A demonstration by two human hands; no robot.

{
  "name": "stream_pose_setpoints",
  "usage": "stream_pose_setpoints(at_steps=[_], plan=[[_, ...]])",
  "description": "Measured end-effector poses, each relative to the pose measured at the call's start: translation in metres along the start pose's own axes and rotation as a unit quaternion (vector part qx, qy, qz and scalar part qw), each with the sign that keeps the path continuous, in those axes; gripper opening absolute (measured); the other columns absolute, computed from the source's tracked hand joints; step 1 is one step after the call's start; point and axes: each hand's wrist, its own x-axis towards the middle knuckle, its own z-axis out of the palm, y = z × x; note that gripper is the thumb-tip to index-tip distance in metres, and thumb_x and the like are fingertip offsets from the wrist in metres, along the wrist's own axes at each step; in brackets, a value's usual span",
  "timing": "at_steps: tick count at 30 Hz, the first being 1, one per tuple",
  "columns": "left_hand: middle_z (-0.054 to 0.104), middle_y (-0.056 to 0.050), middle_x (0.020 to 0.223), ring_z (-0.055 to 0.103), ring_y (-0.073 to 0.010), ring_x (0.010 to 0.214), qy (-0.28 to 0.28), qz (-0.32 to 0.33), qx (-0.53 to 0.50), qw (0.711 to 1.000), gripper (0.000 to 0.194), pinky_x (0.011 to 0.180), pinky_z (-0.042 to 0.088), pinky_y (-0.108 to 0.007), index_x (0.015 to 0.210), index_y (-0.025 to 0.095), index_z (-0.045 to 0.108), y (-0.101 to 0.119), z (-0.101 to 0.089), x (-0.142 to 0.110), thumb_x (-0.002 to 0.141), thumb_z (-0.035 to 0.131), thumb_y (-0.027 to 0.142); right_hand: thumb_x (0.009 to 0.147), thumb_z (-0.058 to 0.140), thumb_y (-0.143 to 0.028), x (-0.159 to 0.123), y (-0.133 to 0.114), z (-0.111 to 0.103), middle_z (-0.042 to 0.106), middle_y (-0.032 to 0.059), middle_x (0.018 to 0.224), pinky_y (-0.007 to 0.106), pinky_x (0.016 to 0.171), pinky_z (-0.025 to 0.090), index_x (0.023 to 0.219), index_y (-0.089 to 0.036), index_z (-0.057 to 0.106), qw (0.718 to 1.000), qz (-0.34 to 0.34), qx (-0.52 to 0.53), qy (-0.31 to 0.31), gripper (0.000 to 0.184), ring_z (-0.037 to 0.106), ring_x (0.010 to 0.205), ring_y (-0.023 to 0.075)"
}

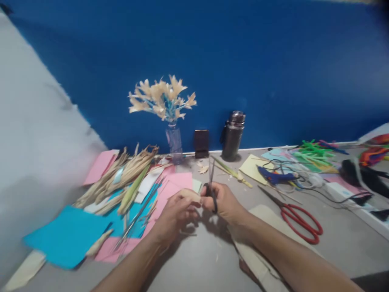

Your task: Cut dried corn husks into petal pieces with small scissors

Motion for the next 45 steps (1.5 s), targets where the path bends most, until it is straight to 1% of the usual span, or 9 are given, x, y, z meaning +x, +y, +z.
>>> stream_pose_setpoints(at_steps=[4,7,13,18,24,28,34,41,45], plan=[[0.06,-0.003,0.068,0.055,-0.0117,0.06,0.024,-0.012,0.024,0.999,0.024,0.058,0.047,-0.024,0.067,0.014,0.065,-0.004,0.002,0.002,0.071,0.078,0.034,0.061,0.077,-0.022,0.0,0.003,0.0,0.061,-0.0026,0.065,0.024,0.057,0.039,0.075,-0.018,0.062,0.999,-0.012,-0.048,-0.012,0.02,0.053,0.06,0.0127],[0.059,-0.001,0.061,0.054,-0.0107,0.055,0.05,-0.038,0.018,0.998,0.022,0.055,0.044,-0.023,0.066,0.014,0.064,-0.005,0.001,0.003,0.068,0.079,0.03,0.063,0.075,-0.023,-0.005,0.002,0.003,0.06,-0.0023,0.066,0.025,0.058,0.04,0.076,-0.018,0.061,0.999,0.003,-0.042,-0.014,0.02,0.053,0.061,0.0133],[0.059,-0.001,0.059,0.053,-0.0098,0.054,0.01,-0.064,-0.058,0.996,0.019,0.056,0.044,-0.022,0.069,0.013,0.063,-0.003,-0.001,0.003,0.068,0.078,0.026,0.066,0.076,-0.027,-0.007,-0.005,-0.001,0.061,-0.0015,0.068,0.025,0.056,0.04,0.079,-0.018,0.061,0.999,0.014,-0.023,-0.032,0.022,0.055,0.062,0.014],[0.057,0.001,0.059,0.054,-0.01,0.056,0.04,-0.043,-0.079,0.995,0.022,0.056,0.044,-0.022,0.066,0.015,0.059,0.0,-0.004,0.004,0.067,0.079,0.025,0.068,0.078,-0.036,0.003,-0.008,-0.012,0.063,0.0007,0.067,0.027,0.058,0.043,0.083,-0.017,0.062,1.0,0.021,0.006,-0.016,0.029,0.057,0.062,0.0155],[0.058,-0.001,0.059,0.053,-0.0095,0.054,0.021,-0.014,-0.013,1.0,0.021,0.054,0.042,-0.021,0.06,0.013,0.062,-0.008,0.0,0.003,0.07,0.077,0.023,0.064,0.083,-0.033,-0.005,-0.002,0.001,0.065,0.0008,0.072,0.027,0.062,0.045,0.085,-0.017,0.061,0.998,0.042,0.019,-0.051,0.035,0.061,0.067,0.017],[0.056,0.0,0.056,0.052,-0.0092,0.052,-0.011,-0.033,-0.076,0.996,0.017,0.053,0.042,-0.021,0.065,0.013,0.062,-0.005,-0.002,0.004,0.07,0.076,0.021,0.065,0.081,-0.027,-0.006,-0.002,-0.002,0.062,-0.0008,0.07,0.026,0.061,0.043,0.082,-0.017,0.06,0.998,0.015,-0.018,-0.062,0.029,0.057,0.064,0.0152],[0.061,-0.003,0.074,0.057,-0.0125,0.063,0.03,-0.012,-0.209,0.977,0.029,0.059,0.048,-0.025,0.087,0.015,0.064,0.007,-0.011,0.008,0.073,0.075,0.038,0.066,0.077,-0.028,0.0,-0.014,-0.015,0.059,-0.0015,0.066,0.025,0.055,0.039,0.079,-0.018,0.06,0.998,-0.021,-0.052,-0.01,0.023,0.05,0.058,0.0124],[0.06,-0.002,0.075,0.054,-0.0099,0.059,0.026,-0.002,-0.045,0.999,0.028,0.055,0.041,-0.022,0.086,0.014,0.065,-0.012,0.01,0.0,0.07,0.081,0.03,0.065,0.079,-0.032,-0.001,0.003,0.002,0.059,-0.002,0.065,0.026,0.058,0.042,0.077,-0.018,0.058,0.997,-0.037,-0.016,0.062,0.028,0.053,0.059,0.0132],[0.057,0.0,0.068,0.049,-0.0073,0.055,0.061,0.024,-0.021,0.998,0.021,0.054,0.038,-0.021,0.076,0.014,0.064,-0.017,0.011,0.001,0.071,0.078,0.028,0.061,0.083,-0.032,-0.002,0.013,0.013,0.06,-0.0021,0.064,0.027,0.059,0.045,0.079,-0.018,0.056,0.999,-0.016,-0.004,0.032,0.035,0.055,0.059,0.0146]])
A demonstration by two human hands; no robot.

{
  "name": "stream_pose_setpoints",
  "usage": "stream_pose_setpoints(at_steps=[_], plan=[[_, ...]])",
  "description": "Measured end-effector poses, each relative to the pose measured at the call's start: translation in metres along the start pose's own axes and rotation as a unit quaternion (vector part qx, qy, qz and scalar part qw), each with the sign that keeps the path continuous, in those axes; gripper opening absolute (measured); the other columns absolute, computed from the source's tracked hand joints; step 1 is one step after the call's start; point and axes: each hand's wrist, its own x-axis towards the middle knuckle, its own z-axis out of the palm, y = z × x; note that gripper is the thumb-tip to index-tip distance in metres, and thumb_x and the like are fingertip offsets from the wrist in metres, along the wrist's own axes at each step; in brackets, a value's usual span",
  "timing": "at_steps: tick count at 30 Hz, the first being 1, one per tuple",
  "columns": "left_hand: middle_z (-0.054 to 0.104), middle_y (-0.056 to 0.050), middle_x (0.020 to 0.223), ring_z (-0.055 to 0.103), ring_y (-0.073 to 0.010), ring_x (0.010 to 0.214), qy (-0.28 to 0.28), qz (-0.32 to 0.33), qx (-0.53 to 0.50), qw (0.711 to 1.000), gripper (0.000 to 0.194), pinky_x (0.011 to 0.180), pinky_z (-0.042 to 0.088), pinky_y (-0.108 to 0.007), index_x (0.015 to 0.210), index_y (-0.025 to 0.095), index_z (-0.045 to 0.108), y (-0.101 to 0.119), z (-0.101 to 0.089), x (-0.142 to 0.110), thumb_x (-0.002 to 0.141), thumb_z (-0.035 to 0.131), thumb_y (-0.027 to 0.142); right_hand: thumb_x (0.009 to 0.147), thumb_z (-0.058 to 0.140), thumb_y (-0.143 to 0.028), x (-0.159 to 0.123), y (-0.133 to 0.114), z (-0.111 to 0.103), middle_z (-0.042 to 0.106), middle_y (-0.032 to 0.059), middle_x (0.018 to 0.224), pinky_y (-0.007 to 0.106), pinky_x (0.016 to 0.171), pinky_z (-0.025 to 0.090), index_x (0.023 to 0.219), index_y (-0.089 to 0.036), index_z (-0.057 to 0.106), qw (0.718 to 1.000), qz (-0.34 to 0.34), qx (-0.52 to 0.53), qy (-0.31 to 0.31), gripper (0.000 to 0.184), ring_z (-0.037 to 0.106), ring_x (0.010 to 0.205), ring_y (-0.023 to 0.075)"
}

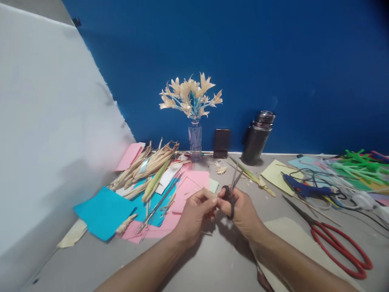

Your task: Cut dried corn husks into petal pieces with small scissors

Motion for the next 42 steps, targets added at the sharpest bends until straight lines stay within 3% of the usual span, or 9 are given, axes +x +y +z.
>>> stream_pose_setpoints(at_steps=[4,7,11,19,23,28,33,38,42], plan=[[0.061,-0.002,0.07,0.052,-0.009,0.057,0.015,-0.011,0.001,1.0,0.016,0.057,0.041,-0.022,0.078,0.013,0.065,0.003,-0.004,0.003,0.072,0.074,0.026,0.064,0.082,-0.031,0.001,0.0,-0.003,0.061,-0.0012,0.068,0.027,0.06,0.044,0.078,-0.017,0.058,0.998,0.008,-0.017,-0.067,0.031,0.055,0.062,0.0144],[0.065,-0.004,0.072,0.055,-0.011,0.058,0.032,-0.007,0.039,0.999,0.014,0.059,0.044,-0.024,0.079,0.013,0.064,0.006,-0.005,0.004,0.072,0.071,0.023,0.068,0.079,-0.032,0.004,-0.003,-0.009,0.061,-0.0012,0.067,0.025,0.058,0.04,0.078,-0.017,0.06,0.998,0.007,-0.041,-0.05,0.026,0.052,0.062,0.0133],[0.062,-0.002,0.062,0.058,-0.0133,0.056,0.002,-0.024,0.046,0.999,0.009,0.058,0.045,-0.026,0.074,0.016,0.058,0.002,-0.006,0.003,0.071,0.066,0.02,0.069,0.076,-0.033,0.006,-0.006,-0.014,0.056,-0.0031,0.061,0.025,0.054,0.036,0.082,-0.018,0.059,0.999,0.031,-0.033,-0.018,0.026,0.05,0.056,0.0135],[0.059,0.0,0.059,0.052,-0.0098,0.052,0.013,-0.034,0.081,0.996,0.021,0.054,0.041,-0.022,0.07,0.017,0.054,-0.002,-0.007,0.002,0.073,0.07,0.03,0.064,0.075,-0.031,0.01,-0.007,-0.016,0.058,-0.0004,0.065,0.027,0.059,0.038,0.078,-0.015,0.06,0.996,0.039,0.038,-0.073,0.026,0.051,0.062,0.0148],[0.057,0.001,0.054,0.047,-0.0077,0.048,0.009,-0.032,0.115,0.993,0.028,0.051,0.036,-0.021,0.068,0.017,0.053,-0.001,-0.007,0.002,0.074,0.073,0.035,0.064,0.073,-0.027,0.01,-0.006,-0.018,0.058,-0.0014,0.065,0.026,0.058,0.038,0.077,-0.016,0.059,0.999,0.023,0.022,-0.043,0.022,0.049,0.06,0.0131],[0.059,0.002,0.063,0.054,-0.0098,0.054,-0.041,-0.014,0.014,0.999,0.031,0.056,0.039,-0.022,0.074,0.018,0.051,0.001,-0.007,0.001,0.072,0.077,0.035,0.067,0.071,-0.028,0.011,-0.008,-0.018,0.055,-0.003,0.061,0.024,0.056,0.038,0.076,-0.018,0.057,0.999,-0.004,0.032,0.007,0.02,0.047,0.058,0.0121],[0.057,0.002,0.063,0.052,-0.0084,0.053,-0.023,-0.02,0.006,1.0,0.026,0.053,0.039,-0.02,0.077,0.016,0.057,0.002,-0.006,0.002,0.071,0.078,0.031,0.067,0.074,-0.032,0.008,-0.006,-0.011,0.057,-0.0022,0.065,0.025,0.059,0.041,0.078,-0.018,0.057,0.998,-0.011,0.047,0.035,0.025,0.052,0.061,0.0133],[0.058,0.001,0.06,0.052,-0.0083,0.052,0.002,-0.02,-0.038,0.999,0.022,0.052,0.042,-0.019,0.073,0.016,0.057,0.008,-0.007,0.005,0.073,0.075,0.028,0.066,0.078,-0.035,0.0,-0.005,-0.003,0.06,-0.0012,0.064,0.026,0.06,0.044,0.078,-0.017,0.058,1.0,0.006,0.008,-0.022,0.03,0.055,0.061,0.0141],[0.063,-0.002,0.067,0.055,-0.0103,0.055,0.006,-0.015,-0.076,0.997,0.02,0.052,0.047,-0.021,0.072,0.017,0.054,0.017,-0.013,0.008,0.072,0.072,0.022,0.069,0.079,-0.048,0.001,-0.014,-0.015,0.064,0.0019,0.067,0.024,0.053,0.04,0.08,-0.016,0.061,0.984,0.061,-0.035,-0.161,0.038,0.056,0.058,0.0139]])
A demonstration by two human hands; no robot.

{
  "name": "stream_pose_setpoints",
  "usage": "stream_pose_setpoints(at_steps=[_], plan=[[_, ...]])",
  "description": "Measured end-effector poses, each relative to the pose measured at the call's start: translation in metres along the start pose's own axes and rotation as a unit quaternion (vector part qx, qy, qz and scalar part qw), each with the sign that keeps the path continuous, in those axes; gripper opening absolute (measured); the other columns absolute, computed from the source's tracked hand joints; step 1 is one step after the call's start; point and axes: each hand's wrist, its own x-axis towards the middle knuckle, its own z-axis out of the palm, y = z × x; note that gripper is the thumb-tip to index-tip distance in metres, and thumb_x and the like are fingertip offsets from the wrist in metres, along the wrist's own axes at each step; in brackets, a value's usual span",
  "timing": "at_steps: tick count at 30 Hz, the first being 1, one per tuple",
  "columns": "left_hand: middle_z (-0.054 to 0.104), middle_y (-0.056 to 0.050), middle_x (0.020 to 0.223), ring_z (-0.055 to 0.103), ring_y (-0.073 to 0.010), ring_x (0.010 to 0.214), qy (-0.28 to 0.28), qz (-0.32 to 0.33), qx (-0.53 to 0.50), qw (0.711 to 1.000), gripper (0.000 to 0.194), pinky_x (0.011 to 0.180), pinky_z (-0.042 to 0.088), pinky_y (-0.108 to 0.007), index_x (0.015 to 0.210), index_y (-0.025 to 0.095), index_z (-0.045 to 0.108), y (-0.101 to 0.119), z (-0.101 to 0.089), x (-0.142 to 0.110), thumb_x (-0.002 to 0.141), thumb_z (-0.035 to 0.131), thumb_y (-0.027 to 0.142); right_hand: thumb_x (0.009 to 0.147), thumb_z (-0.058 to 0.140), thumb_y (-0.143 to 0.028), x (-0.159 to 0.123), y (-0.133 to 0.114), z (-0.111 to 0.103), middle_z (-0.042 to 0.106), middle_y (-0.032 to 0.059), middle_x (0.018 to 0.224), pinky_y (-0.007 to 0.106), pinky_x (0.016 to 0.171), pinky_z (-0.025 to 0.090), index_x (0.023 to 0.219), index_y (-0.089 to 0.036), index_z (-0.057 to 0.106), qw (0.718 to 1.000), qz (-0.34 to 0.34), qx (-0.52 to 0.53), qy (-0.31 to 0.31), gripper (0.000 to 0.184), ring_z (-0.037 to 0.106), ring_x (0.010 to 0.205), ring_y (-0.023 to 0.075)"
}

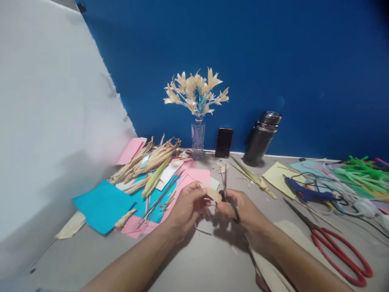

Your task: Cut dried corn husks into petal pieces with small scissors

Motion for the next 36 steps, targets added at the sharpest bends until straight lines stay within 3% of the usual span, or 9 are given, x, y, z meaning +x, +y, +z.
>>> stream_pose_setpoints(at_steps=[5,8,14,18,26,31,36], plan=[[0.063,-0.002,0.063,0.057,-0.0152,0.056,-0.033,0.026,-0.024,0.999,0.018,0.048,0.052,-0.028,0.07,0.018,0.05,0.011,-0.007,0.003,0.07,0.067,0.021,0.075,0.072,-0.063,-0.004,-0.007,-0.027,0.069,0.0079,0.076,0.024,0.051,0.038,0.086,-0.014,0.067,0.98,0.022,-0.12,-0.158,0.05,0.056,0.06,0.015],[0.063,-0.003,0.061,0.057,-0.0161,0.055,-0.065,0.043,-0.029,0.997,0.016,0.049,0.054,-0.03,0.069,0.018,0.05,0.014,-0.009,0.003,0.071,0.065,0.021,0.075,0.068,-0.069,-0.007,-0.004,-0.03,0.069,0.0092,0.078,0.025,0.054,0.042,0.087,-0.013,0.068,0.974,0.04,-0.113,-0.191,0.057,0.057,0.062,0.0159],[0.067,-0.007,0.063,0.06,-0.0195,0.055,-0.081,0.053,-0.009,0.995,0.014,0.05,0.054,-0.035,0.069,0.019,0.049,0.016,-0.007,0.001,0.074,0.062,0.023,0.07,0.071,-0.069,-0.012,-0.001,-0.023,0.065,0.0059,0.065,0.025,0.051,0.044,0.083,-0.012,0.07,0.977,0.073,-0.063,-0.19,0.058,0.057,0.053,0.0154],[0.066,-0.006,0.061,0.062,-0.0209,0.054,-0.085,0.062,-0.001,0.994,0.017,0.049,0.054,-0.035,0.068,0.019,0.048,0.018,-0.005,0.0,0.072,0.065,0.024,0.07,0.074,-0.061,-0.014,-0.002,-0.022,0.065,0.0051,0.06,0.026,0.05,0.044,0.079,-0.013,0.071,0.979,0.083,-0.06,-0.175,0.049,0.058,0.051,0.0163],[0.067,-0.005,0.06,0.063,-0.0196,0.049,-0.096,0.074,0.017,0.992,0.017,0.05,0.052,-0.032,0.068,0.018,0.05,0.015,-0.009,0.002,0.075,0.064,0.023,0.079,0.069,-0.049,-0.006,-0.006,-0.025,0.067,0.0049,0.06,0.023,0.047,0.03,0.062,-0.015,0.064,0.966,0.045,-0.157,-0.199,0.037,0.047,0.049,0.011],[0.067,-0.004,0.06,0.064,-0.0184,0.05,-0.095,0.072,0.013,0.993,0.015,0.053,0.053,-0.031,0.068,0.018,0.051,0.016,-0.01,0.001,0.076,0.063,0.02,0.075,0.071,-0.036,-0.005,-0.002,-0.024,0.061,0.0007,0.05,0.023,0.047,0.027,0.058,-0.016,0.06,0.97,0.097,-0.155,-0.159,0.029,0.042,0.045,0.0093],[0.067,-0.004,0.061,0.063,-0.0183,0.052,-0.094,0.075,0.012,0.993,0.016,0.052,0.052,-0.031,0.067,0.018,0.051,0.018,-0.009,0.0,0.074,0.064,0.02,0.075,0.072,-0.041,-0.004,-0.001,-0.023,0.061,0.0009,0.049,0.023,0.046,0.025,0.057,-0.016,0.06,0.973,0.081,-0.141,-0.161,0.034,0.04,0.045,0.0091]])
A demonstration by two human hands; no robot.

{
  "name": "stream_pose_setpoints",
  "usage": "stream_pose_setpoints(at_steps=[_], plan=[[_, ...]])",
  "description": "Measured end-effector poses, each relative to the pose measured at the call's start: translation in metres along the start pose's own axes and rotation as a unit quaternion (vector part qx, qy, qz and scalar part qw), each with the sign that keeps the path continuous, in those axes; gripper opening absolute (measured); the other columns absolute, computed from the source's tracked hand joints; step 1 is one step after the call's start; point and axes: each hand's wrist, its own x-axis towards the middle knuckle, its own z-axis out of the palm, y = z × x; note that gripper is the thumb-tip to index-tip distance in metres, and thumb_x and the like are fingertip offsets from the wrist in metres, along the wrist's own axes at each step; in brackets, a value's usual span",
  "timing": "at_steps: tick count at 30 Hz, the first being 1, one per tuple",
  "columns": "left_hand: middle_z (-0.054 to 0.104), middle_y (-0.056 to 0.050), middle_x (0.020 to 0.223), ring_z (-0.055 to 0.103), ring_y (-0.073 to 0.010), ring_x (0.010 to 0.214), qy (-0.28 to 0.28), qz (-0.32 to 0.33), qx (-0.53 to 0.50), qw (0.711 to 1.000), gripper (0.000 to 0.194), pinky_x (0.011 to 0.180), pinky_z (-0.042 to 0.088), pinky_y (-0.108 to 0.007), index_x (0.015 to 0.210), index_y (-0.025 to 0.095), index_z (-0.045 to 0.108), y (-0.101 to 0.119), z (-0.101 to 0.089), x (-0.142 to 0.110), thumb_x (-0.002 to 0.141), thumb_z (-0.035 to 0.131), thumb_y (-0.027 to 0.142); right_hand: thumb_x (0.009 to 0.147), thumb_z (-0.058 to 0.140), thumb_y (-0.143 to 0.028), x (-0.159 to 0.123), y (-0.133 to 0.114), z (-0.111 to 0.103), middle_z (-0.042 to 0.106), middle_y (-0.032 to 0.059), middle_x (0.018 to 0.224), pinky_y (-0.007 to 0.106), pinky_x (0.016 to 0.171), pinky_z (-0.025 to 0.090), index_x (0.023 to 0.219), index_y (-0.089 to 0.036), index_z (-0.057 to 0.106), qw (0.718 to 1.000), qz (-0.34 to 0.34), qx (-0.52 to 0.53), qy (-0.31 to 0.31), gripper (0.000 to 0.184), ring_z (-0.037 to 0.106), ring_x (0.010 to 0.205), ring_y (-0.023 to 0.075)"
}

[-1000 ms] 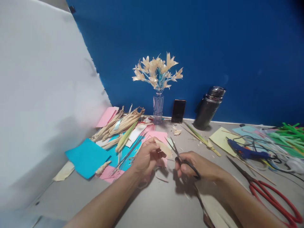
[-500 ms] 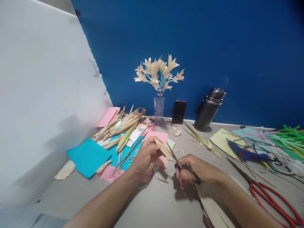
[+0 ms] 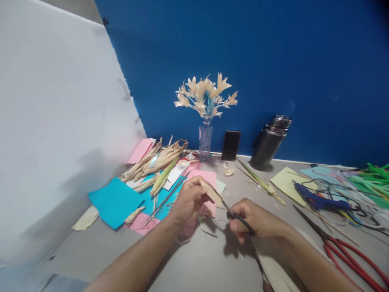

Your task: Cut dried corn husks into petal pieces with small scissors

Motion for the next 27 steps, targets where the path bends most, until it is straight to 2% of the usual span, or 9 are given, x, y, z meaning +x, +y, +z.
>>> stream_pose_setpoints(at_steps=[4,10,14,18,20,22,25,27], plan=[[0.065,-0.004,0.059,0.063,-0.0187,0.051,-0.002,-0.005,0.007,1.0,0.016,0.051,0.053,-0.032,0.066,0.018,0.05,-0.001,-0.001,0.001,0.072,0.065,0.022,0.076,0.071,-0.042,0.0,-0.001,0.001,0.062,0.0014,0.051,0.022,0.045,0.026,0.057,-0.016,0.06,1.0,-0.011,-0.007,-0.009,0.034,0.042,0.045,0.0091],[0.066,-0.005,0.058,0.063,-0.0209,0.053,-0.003,-0.015,0.01,1.0,0.014,0.051,0.054,-0.034,0.068,0.019,0.05,-0.001,-0.003,0.001,0.074,0.063,0.021,0.071,0.073,-0.032,0.001,0.008,0.008,0.055,-0.0017,0.045,0.022,0.04,0.017,0.06,-0.016,0.063,0.995,0.056,0.079,0.031,0.023,0.032,0.039,0.0068],[0.066,-0.005,0.06,0.061,-0.018,0.053,0.003,-0.016,0.014,1.0,0.016,0.052,0.052,-0.031,0.066,0.018,0.05,-0.001,-0.002,0.001,0.073,0.064,0.02,0.073,0.074,-0.036,0.004,0.007,0.008,0.057,-0.0001,0.047,0.022,0.041,0.021,0.058,-0.015,0.06,0.997,0.039,0.058,0.039,0.03,0.034,0.04,0.0067],[0.063,-0.002,0.062,0.057,-0.0129,0.053,0.062,-0.043,0.047,0.996,0.018,0.05,0.048,-0.024,0.07,0.018,0.053,-0.005,0.002,-0.001,0.074,0.07,0.022,0.068,0.081,-0.042,0.011,0.0,0.012,0.066,0.003,0.07,0.023,0.053,0.039,0.081,-0.015,0.065,0.985,-0.056,0.128,0.102,0.034,0.054,0.058,0.0129],[0.063,-0.001,0.064,0.058,-0.0127,0.054,0.066,-0.067,0.064,0.993,0.019,0.051,0.047,-0.024,0.073,0.018,0.054,-0.008,0.005,-0.003,0.075,0.071,0.026,0.066,0.083,-0.043,0.013,-0.003,0.016,0.067,0.0036,0.079,0.027,0.061,0.044,0.09,-0.016,0.064,0.971,-0.096,0.175,0.134,0.041,0.058,0.068,0.0162],[0.063,-0.002,0.065,0.058,-0.0121,0.055,0.055,-0.076,0.081,0.992,0.018,0.053,0.046,-0.023,0.073,0.017,0.055,-0.012,0.008,-0.005,0.075,0.071,0.026,0.065,0.084,-0.043,0.014,-0.006,0.021,0.065,0.003,0.077,0.028,0.062,0.044,0.086,-0.016,0.062,0.962,-0.104,0.185,0.174,0.04,0.056,0.067,0.0163],[0.064,-0.003,0.067,0.059,-0.0106,0.056,0.053,-0.08,0.095,0.991,0.016,0.053,0.043,-0.021,0.072,0.017,0.055,-0.017,0.01,-0.007,0.073,0.07,0.021,0.064,0.081,-0.038,0.013,-0.01,0.027,0.058,-0.0004,0.065,0.026,0.056,0.038,0.074,-0.016,0.06,0.952,-0.082,0.16,0.246,0.032,0.048,0.06,0.013],[0.064,-0.002,0.064,0.058,-0.0103,0.054,0.05,-0.09,0.081,0.991,0.014,0.053,0.041,-0.02,0.072,0.017,0.055,-0.018,0.01,-0.007,0.07,0.069,0.018,0.063,0.08,-0.035,0.011,-0.012,0.029,0.055,-0.0021,0.061,0.025,0.054,0.034,0.073,-0.017,0.059,0.945,-0.073,0.157,0.278,0.029,0.044,0.057,0.0119]])
